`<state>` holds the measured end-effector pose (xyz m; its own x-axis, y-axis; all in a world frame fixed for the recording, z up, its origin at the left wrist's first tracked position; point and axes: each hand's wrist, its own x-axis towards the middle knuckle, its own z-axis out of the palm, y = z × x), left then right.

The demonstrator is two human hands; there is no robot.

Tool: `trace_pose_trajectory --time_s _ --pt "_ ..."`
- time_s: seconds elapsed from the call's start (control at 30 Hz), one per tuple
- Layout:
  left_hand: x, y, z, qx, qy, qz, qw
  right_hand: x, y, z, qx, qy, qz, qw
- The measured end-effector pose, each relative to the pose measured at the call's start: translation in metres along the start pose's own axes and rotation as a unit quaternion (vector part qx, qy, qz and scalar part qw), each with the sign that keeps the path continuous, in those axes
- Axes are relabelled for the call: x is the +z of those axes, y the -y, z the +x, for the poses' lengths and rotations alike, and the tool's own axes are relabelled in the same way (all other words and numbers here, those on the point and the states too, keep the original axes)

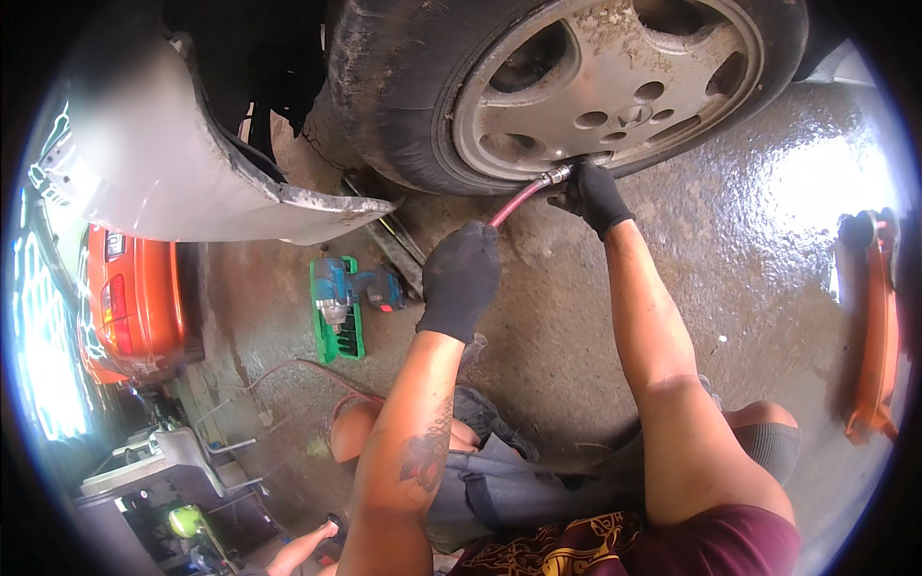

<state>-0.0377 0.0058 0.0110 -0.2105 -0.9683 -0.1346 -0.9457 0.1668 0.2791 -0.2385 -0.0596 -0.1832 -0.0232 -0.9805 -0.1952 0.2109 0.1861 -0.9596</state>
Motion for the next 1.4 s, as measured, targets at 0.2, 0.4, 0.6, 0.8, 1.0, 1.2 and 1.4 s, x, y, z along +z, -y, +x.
trace_pose_trajectory --time_s 0.2,0.4,0.6,0.8,1.0,1.2,1.4 --pt "0.001 -0.002 -0.007 0.001 0.008 -0.008 1.000 0.014 0.050 -0.014 0.176 -0.028 0.171 0.969" --pt "0.004 -0.007 -0.009 0.030 -0.003 -0.022 0.999 0.000 0.008 0.003 -0.005 -0.039 -0.006 0.999" --pt "0.008 0.010 -0.010 0.078 -0.037 -0.003 0.996 0.018 0.040 -0.011 0.169 -0.039 0.236 0.956" --pt "0.003 -0.003 -0.010 0.048 -0.027 -0.004 0.998 0.009 0.042 -0.015 0.172 -0.045 0.214 0.961" --pt "0.000 0.006 -0.009 0.041 -0.043 0.012 0.998 0.018 0.020 -0.004 0.008 -0.027 0.011 1.000" --pt "0.003 -0.002 -0.003 0.032 -0.023 0.031 0.999 -0.001 -0.005 0.014 -0.034 -0.039 -0.046 0.998" --pt "-0.001 -0.002 -0.006 0.043 -0.042 0.027 0.998 0.003 0.017 0.007 -0.031 -0.013 -0.090 0.995"
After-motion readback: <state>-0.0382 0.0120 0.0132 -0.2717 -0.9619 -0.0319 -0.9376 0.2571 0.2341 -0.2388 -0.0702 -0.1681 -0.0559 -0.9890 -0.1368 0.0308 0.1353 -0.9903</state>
